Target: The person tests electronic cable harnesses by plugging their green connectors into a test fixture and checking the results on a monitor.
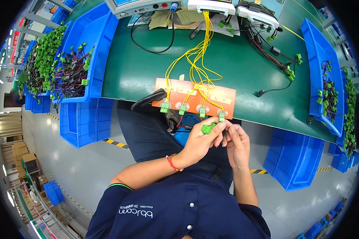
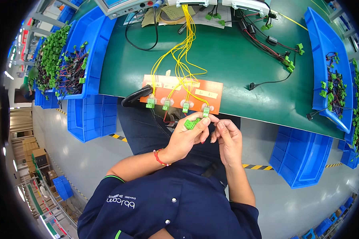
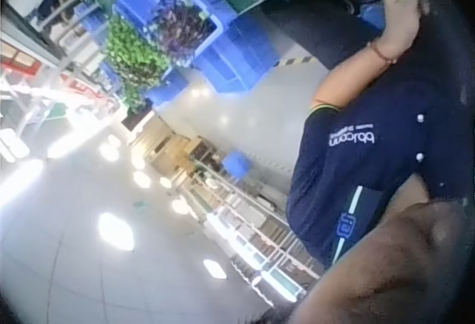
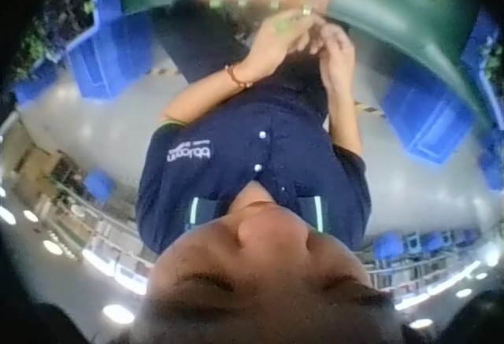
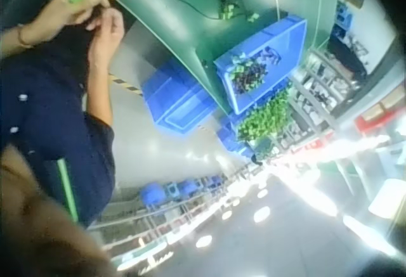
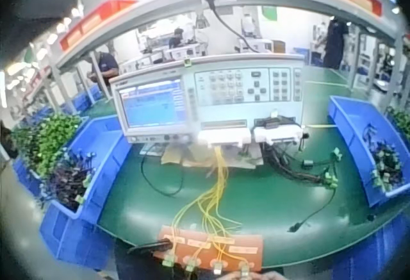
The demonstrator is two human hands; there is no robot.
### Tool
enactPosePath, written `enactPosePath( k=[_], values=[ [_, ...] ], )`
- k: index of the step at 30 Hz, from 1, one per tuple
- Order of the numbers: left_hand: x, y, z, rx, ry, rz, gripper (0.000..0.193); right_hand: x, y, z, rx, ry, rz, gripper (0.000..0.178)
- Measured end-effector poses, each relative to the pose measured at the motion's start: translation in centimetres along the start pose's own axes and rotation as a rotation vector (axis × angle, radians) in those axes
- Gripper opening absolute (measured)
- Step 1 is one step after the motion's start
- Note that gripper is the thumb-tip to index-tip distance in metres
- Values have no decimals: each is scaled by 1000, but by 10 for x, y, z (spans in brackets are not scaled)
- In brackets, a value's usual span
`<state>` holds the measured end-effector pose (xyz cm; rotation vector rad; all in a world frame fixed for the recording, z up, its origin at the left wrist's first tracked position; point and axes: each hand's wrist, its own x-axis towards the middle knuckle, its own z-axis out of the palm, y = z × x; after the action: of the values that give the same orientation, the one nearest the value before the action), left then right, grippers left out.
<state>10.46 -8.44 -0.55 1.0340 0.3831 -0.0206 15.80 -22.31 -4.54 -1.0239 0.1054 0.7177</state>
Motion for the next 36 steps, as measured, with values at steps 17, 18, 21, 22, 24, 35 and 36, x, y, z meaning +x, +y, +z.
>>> enactPosePath(
  k=[17,18,21,22,24,35,36],
  values=[
    [-70,24,-55,264,130,57,30,0,3,-5,-29,-45,-66,20],
    [-75,26,-63,166,180,83,31,4,6,-3,-128,-6,-77,21],
    [-80,23,-86,94,401,301,33,11,18,-5,-656,-3,-272,23],
    [-79,23,-91,-20,456,365,34,11,18,-5,-734,-40,-335,24],
    [-75,24,-97,-56,531,407,32,8,15,5,-725,-144,-366,31],
    [-47,28,-61,-242,254,246,21,-11,13,53,-296,-365,-57,34],
    [-48,28,-63,-242,249,252,21,-13,13,50,-298,-368,-63,34]
  ],
)
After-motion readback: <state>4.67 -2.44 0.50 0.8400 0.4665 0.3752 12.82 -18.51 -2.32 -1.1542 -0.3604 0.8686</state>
